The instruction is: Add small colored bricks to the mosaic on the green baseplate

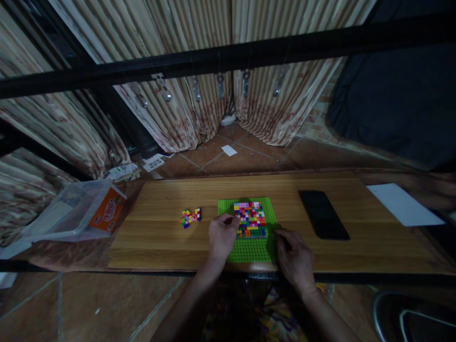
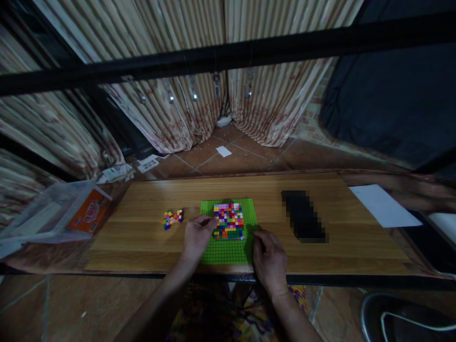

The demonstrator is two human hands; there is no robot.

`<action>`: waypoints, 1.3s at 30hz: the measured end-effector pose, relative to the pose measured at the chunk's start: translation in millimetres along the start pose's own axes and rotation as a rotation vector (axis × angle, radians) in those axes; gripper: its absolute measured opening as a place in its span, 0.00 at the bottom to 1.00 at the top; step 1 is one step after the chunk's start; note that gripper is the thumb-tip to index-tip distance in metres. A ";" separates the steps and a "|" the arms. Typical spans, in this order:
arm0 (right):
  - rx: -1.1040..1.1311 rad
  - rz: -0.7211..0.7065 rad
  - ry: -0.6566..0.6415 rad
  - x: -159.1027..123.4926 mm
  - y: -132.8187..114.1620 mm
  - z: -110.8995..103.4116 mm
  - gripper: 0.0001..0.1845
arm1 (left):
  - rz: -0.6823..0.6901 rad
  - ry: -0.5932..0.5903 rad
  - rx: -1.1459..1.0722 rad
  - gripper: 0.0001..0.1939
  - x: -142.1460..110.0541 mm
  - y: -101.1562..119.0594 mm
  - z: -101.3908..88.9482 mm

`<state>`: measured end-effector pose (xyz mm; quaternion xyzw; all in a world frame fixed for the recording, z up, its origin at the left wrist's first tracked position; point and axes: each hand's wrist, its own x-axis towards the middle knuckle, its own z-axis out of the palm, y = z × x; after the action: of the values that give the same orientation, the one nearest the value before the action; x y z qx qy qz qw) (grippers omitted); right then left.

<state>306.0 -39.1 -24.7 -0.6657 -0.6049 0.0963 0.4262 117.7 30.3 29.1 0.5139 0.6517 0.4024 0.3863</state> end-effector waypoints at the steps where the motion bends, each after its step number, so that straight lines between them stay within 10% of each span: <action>1: -0.003 -0.005 0.000 -0.1 0.1 0.1 0.12 | -0.004 0.003 -0.013 0.09 0.6 -0.9 0.5; 26: -0.014 -0.003 -0.044 -0.6 5.6 1.9 0.14 | 0.053 0.032 -0.008 0.11 -14.7 -1.0 -2.4; 39: -0.115 -0.057 -0.001 -1.7 9.2 3.2 0.17 | -0.068 0.392 0.491 0.08 -9.5 -55.5 -108.7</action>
<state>310.2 -38.3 -33.6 -0.6716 -0.6283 0.0497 0.3896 -0.3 -1.0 19.9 0.4824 0.8083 0.3113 0.1307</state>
